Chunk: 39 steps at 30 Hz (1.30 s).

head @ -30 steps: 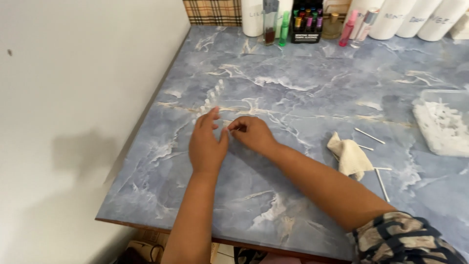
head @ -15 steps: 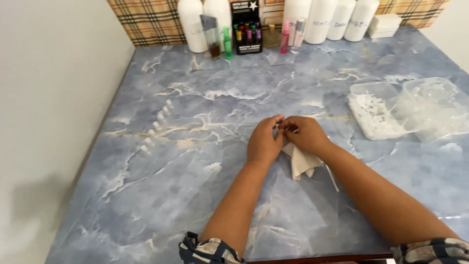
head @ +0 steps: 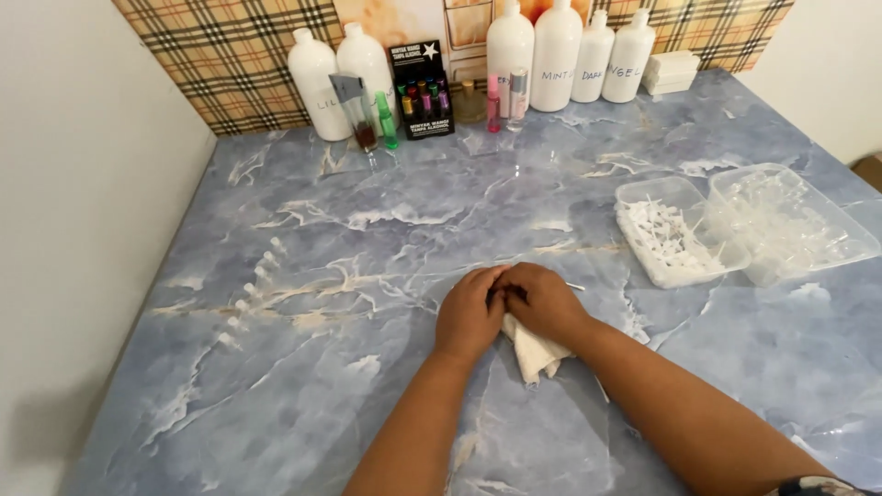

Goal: Assembling small perfume tester bottles by joining plastic dip tubes to spray nozzles.

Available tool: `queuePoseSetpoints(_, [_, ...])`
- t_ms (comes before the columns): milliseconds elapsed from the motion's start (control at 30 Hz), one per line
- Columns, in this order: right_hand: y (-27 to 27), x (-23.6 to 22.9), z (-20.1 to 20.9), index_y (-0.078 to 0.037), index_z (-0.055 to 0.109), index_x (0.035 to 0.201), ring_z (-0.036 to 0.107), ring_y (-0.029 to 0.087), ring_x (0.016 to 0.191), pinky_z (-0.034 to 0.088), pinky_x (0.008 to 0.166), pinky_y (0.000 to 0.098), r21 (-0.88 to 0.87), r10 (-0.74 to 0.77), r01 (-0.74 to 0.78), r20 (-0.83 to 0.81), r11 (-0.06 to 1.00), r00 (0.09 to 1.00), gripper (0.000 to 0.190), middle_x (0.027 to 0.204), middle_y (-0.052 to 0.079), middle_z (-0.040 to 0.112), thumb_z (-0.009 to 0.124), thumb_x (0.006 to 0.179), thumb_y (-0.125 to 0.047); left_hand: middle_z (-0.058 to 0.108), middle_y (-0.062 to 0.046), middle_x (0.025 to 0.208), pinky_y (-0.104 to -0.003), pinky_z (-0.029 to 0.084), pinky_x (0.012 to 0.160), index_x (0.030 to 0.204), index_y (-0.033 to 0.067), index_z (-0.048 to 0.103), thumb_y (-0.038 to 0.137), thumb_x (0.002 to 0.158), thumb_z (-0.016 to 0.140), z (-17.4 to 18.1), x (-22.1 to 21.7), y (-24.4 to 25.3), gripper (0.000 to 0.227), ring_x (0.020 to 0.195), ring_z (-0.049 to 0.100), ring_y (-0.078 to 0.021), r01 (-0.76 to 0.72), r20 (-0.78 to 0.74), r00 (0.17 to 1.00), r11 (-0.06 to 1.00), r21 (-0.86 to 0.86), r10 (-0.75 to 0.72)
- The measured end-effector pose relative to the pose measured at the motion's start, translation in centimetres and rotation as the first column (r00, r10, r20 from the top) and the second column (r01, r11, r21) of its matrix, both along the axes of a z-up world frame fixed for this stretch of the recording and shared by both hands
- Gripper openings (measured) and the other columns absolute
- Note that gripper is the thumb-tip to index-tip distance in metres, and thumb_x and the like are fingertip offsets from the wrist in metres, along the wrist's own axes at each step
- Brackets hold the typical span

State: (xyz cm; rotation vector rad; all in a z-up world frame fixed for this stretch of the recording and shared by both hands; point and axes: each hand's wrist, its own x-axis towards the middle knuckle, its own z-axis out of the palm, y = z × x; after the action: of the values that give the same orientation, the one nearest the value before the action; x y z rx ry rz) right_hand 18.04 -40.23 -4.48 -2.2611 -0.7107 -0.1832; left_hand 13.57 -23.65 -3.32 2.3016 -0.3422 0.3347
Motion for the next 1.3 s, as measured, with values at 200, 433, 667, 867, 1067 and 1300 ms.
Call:
queuePoseSetpoints(200, [0.1, 0.1, -0.1, -0.015, 0.075, 0.101, 0.071, 0.034, 0.098, 0.057, 0.087, 0.0445, -0.026, 0.005, -0.005, -0.003, 1.000, 1.000, 0.024, 0.092, 0.010, 0.073, 0.069, 0.079, -0.008, 0.064, -0.007, 0.128, -0.041, 0.051, 0.102, 0.139, 0.0189, 0.061, 0.013, 0.094, 0.057, 1.5, -0.5, 0.0, 0.045, 0.122, 0.062, -0.0286, 0.009, -0.099, 0.995, 1.000, -0.016, -0.011])
queuePoseSetpoints(433, [0.2, -0.6, 1.0, -0.011, 0.074, 0.100, 0.070, 0.039, 0.095, 0.056, 0.084, 0.0474, -0.012, 0.029, -0.029, -0.023, 1.000, 0.999, 0.021, 0.091, 0.015, 0.072, 0.067, 0.081, -0.006, 0.064, -0.010, 0.128, -0.042, 0.051, 0.102, 0.140, 0.0170, 0.061, 0.010, 0.095, 0.057, 2.4, -0.9, -0.1, 0.045, 0.122, 0.062, -0.0311, 0.020, -0.121, 0.992, 1.000, -0.023, -0.023])
queuePoseSetpoints(667, [0.3, -0.5, 1.1, -0.010, 0.074, 0.100, 0.070, 0.039, 0.094, 0.056, 0.084, 0.0473, -0.001, 0.033, -0.033, -0.009, 0.999, 0.999, 0.021, 0.091, 0.015, 0.072, 0.067, 0.081, -0.005, 0.063, -0.011, 0.132, -0.043, 0.049, 0.105, 0.142, 0.0164, 0.058, 0.011, 0.097, 0.055, 2.9, -1.0, 0.0, 0.045, 0.125, 0.060, -0.0315, 0.019, -0.161, 0.987, 0.999, -0.028, -0.023])
queuePoseSetpoints(867, [0.3, -0.9, 1.5, -0.009, 0.074, 0.099, 0.070, 0.040, 0.094, 0.056, 0.085, 0.0468, -0.012, 0.037, -0.037, -0.015, 0.999, 0.999, 0.020, 0.092, 0.016, 0.072, 0.066, 0.082, -0.004, 0.062, -0.011, 0.133, -0.043, 0.049, 0.106, 0.143, 0.0158, 0.057, 0.011, 0.098, 0.054, 3.2, -1.2, -0.1, 0.045, 0.127, 0.060, -0.0307, 0.024, -0.179, 0.983, 0.999, -0.028, -0.029])
queuePoseSetpoints(1067, [0.2, -0.8, 1.4, -0.008, 0.074, 0.100, 0.070, 0.039, 0.094, 0.056, 0.085, 0.0466, -0.015, 0.042, -0.042, -0.008, 0.999, 0.999, 0.020, 0.092, 0.016, 0.072, 0.066, 0.082, -0.004, 0.062, -0.011, 0.133, -0.043, 0.049, 0.106, 0.143, 0.0162, 0.057, 0.010, 0.098, 0.054, 3.2, -1.2, -0.1, 0.046, 0.126, 0.060, -0.0309, 0.028, -0.168, 0.985, 0.999, -0.020, -0.031])
queuePoseSetpoints(1300, [0.2, -0.6, 1.0, -0.008, 0.073, 0.100, 0.070, 0.040, 0.095, 0.056, 0.085, 0.0475, -0.004, 0.062, -0.061, 0.010, 0.998, 0.998, 0.020, 0.093, 0.017, 0.072, 0.066, 0.082, -0.004, 0.064, -0.012, 0.130, -0.043, 0.051, 0.104, 0.141, 0.0148, 0.059, 0.009, 0.097, 0.056, 3.1, -1.2, -0.1, 0.045, 0.124, 0.062, -0.0313, 0.029, -0.137, 0.990, 1.000, -0.013, -0.030])
